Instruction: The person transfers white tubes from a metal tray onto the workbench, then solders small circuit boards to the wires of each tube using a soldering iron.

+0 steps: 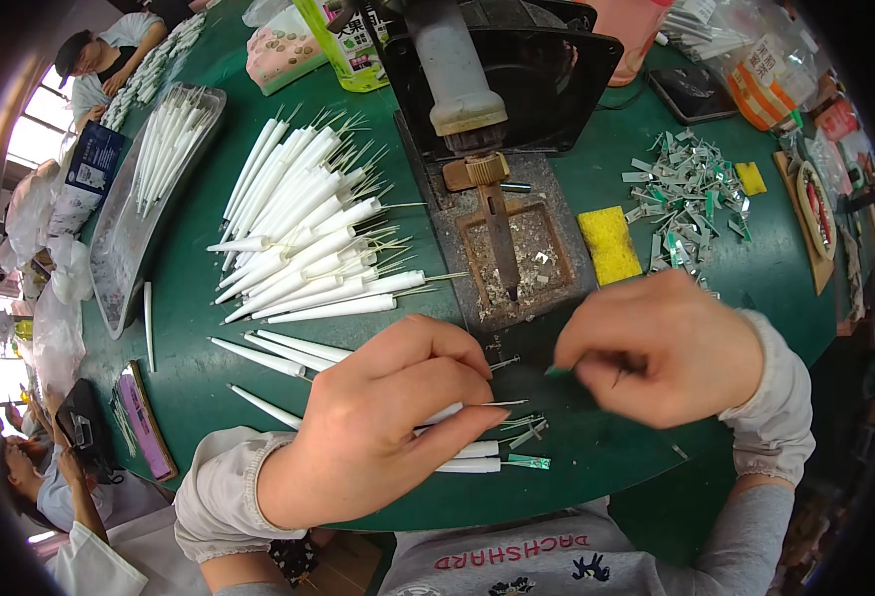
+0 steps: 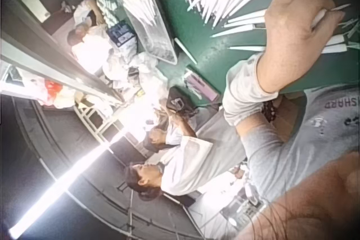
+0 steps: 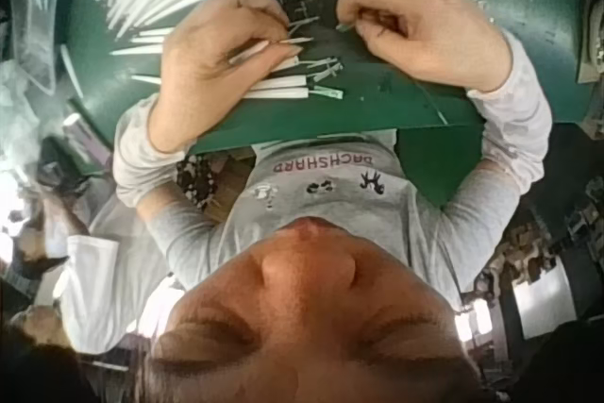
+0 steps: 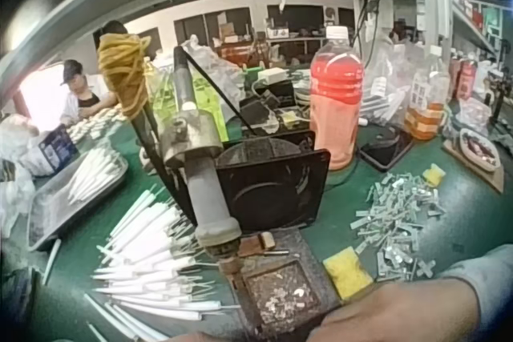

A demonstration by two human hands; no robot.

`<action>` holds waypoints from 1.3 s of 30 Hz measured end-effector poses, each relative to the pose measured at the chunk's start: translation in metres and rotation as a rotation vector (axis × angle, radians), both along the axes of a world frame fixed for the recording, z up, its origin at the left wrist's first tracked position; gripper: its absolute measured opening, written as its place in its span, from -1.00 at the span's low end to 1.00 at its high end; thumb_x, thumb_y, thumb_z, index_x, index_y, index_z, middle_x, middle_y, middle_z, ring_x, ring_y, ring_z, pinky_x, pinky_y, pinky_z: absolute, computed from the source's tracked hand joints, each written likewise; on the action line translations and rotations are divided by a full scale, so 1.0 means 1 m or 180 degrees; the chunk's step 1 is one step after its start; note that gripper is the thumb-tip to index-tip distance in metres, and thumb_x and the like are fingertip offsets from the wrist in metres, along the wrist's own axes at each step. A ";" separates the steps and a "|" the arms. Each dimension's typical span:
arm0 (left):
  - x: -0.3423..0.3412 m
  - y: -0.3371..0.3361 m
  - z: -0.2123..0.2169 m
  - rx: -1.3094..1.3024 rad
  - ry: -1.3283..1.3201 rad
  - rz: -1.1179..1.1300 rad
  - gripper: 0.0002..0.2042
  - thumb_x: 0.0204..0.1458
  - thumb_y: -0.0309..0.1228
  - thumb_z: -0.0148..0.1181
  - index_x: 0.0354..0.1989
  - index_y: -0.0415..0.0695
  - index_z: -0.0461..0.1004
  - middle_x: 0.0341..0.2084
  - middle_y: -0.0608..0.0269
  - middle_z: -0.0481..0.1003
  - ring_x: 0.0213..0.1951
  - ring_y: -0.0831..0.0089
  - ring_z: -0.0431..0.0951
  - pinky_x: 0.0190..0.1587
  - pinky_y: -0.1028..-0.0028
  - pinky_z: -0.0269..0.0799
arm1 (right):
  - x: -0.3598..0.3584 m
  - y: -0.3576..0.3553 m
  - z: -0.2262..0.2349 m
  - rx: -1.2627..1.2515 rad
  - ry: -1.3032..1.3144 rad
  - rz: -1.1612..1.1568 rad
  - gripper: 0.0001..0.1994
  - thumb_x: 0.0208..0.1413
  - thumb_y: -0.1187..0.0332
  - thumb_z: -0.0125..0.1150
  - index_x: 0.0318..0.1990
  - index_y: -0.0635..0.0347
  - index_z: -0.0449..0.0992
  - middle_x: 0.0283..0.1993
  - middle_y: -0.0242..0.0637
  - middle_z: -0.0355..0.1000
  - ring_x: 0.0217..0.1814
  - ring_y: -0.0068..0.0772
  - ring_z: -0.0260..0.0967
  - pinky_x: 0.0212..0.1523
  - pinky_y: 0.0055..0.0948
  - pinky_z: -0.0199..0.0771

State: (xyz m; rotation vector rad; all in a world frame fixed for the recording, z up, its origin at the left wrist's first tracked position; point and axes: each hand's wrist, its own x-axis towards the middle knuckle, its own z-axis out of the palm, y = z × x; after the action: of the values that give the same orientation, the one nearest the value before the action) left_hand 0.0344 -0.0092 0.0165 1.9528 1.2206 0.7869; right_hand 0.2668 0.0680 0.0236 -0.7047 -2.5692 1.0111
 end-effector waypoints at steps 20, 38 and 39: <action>-0.002 0.000 0.001 0.0194 -0.0093 -0.0090 -0.88 -0.16 -0.64 0.30 -0.41 -0.27 0.52 -0.29 0.08 0.48 -0.34 0.41 0.53 -0.32 0.54 0.46 | -0.018 -0.018 -0.016 -0.2872 0.0666 -0.0483 -0.96 0.01 0.53 0.15 -0.36 0.29 0.45 -0.54 -0.42 0.41 -0.52 -0.73 0.30 -0.55 -0.66 0.25; -0.002 0.000 0.000 -0.1444 -0.0828 0.0162 -0.94 -0.09 -0.63 0.26 -0.45 -0.28 0.50 -0.22 0.11 0.45 -0.29 0.57 0.49 -0.23 0.60 0.46 | -0.017 -0.018 -0.012 -0.2620 0.0709 -0.0526 -0.86 -0.01 0.59 0.18 -0.28 0.30 0.38 -0.41 -0.32 0.48 -0.38 -0.65 0.45 -0.49 -0.70 0.37; -0.002 0.000 0.000 -0.1448 -0.0827 0.0162 -0.94 -0.09 -0.63 0.26 -0.45 -0.28 0.50 -0.22 0.11 0.45 -0.29 0.57 0.49 -0.23 0.60 0.46 | -0.016 -0.017 -0.012 -0.2600 0.0625 -0.0391 -0.84 0.01 0.62 0.15 -0.24 0.35 0.36 -0.36 -0.22 0.51 -0.31 -0.54 0.52 -0.41 -0.68 0.46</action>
State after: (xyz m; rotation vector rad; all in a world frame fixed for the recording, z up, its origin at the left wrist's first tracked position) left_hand 0.0320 -0.0092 0.0163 1.4115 1.1726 0.6904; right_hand 0.2507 0.0510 0.0114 -0.8671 -1.8626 1.9860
